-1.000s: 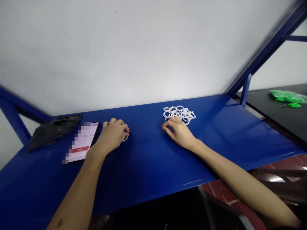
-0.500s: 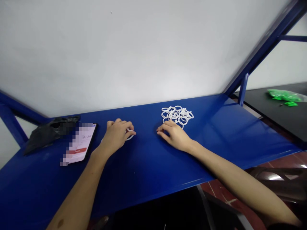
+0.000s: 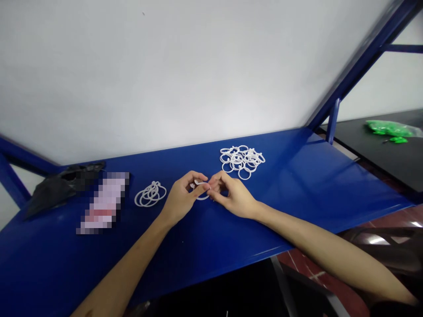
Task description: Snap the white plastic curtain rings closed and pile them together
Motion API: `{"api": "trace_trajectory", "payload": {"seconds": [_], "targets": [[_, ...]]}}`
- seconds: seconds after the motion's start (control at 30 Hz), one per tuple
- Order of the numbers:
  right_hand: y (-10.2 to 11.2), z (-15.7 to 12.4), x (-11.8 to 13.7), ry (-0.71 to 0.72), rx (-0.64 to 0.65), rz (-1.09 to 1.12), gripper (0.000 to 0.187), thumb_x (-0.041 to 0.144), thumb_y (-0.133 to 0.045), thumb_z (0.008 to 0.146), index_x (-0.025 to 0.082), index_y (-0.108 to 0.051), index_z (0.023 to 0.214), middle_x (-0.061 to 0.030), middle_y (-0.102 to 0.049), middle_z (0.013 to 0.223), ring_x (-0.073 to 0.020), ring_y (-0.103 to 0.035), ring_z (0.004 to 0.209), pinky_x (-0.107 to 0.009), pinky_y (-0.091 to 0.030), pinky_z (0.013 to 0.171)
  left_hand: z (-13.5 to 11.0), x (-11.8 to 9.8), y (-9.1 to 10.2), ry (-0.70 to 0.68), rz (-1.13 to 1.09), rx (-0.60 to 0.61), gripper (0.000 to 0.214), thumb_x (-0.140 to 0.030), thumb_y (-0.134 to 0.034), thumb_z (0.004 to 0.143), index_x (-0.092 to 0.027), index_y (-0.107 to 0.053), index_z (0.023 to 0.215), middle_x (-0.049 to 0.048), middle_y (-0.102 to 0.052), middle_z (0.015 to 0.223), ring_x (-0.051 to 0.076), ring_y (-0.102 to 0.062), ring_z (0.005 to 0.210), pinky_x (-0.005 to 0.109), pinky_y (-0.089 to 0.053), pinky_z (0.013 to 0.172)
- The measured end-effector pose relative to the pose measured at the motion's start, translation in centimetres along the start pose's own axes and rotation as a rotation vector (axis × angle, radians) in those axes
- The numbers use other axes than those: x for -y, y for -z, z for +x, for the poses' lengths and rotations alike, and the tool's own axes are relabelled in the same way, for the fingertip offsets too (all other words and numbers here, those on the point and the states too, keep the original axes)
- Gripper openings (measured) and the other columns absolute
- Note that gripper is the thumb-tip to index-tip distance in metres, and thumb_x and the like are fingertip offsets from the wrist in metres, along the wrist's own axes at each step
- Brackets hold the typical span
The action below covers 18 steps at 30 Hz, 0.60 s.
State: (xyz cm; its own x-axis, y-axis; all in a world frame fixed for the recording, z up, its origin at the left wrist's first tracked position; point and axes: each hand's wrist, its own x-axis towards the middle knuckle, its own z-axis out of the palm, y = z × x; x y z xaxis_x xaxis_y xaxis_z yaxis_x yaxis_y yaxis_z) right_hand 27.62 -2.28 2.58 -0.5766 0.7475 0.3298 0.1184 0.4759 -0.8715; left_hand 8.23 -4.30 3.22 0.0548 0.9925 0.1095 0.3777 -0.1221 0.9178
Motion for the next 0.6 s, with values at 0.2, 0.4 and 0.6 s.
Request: {"api": "trace_trajectory", "payload": {"seconds": [0.2, 0.4, 0.6], "targets": [[0.00, 0.22, -0.09, 0.016, -0.122, -0.004, 0.024, 0.022, -0.058, 0.094, 0.021, -0.056, 0.118, 0.0022, -0.063, 0.081, -0.0110, -0.063, 0.070, -0.026, -0.054, 0.068, 0.18, 0.22, 0.01, 0.082, -0.195, -0.126, 0.040, -0.052, -0.073, 0.080, -0.020, -0.072, 0.105, 0.0050, -0.075, 0.091, 0.017, -0.068, 0.081, 0.026, -0.052, 0.072], [0.21, 0.19, -0.19, 0.074, -0.082, -0.118, 0.016, 0.021, -0.056, 0.095, 0.020, -0.063, 0.109, -0.0013, -0.065, 0.086, -0.0119, -0.061, 0.072, -0.027, -0.052, 0.069, 0.10, -0.23, -0.27, 0.149, -0.285, -0.151, 0.049, -0.055, -0.081, 0.071, -0.018, -0.075, 0.103, 0.0096, -0.079, 0.095, 0.023, -0.073, 0.087, 0.034, -0.058, 0.081], [0.31, 0.05, -0.60, 0.084, -0.058, -0.169, 0.009, 0.024, -0.054, 0.097, 0.020, -0.061, 0.093, -0.0021, -0.065, 0.086, -0.0131, -0.059, 0.073, -0.026, -0.049, 0.066, -0.35, 0.25, -0.87, 0.093, -0.220, -0.099, 0.043, -0.052, -0.077, 0.077, -0.021, -0.075, 0.106, 0.0082, -0.079, 0.101, 0.025, -0.075, 0.098, 0.039, -0.056, 0.097]]}}
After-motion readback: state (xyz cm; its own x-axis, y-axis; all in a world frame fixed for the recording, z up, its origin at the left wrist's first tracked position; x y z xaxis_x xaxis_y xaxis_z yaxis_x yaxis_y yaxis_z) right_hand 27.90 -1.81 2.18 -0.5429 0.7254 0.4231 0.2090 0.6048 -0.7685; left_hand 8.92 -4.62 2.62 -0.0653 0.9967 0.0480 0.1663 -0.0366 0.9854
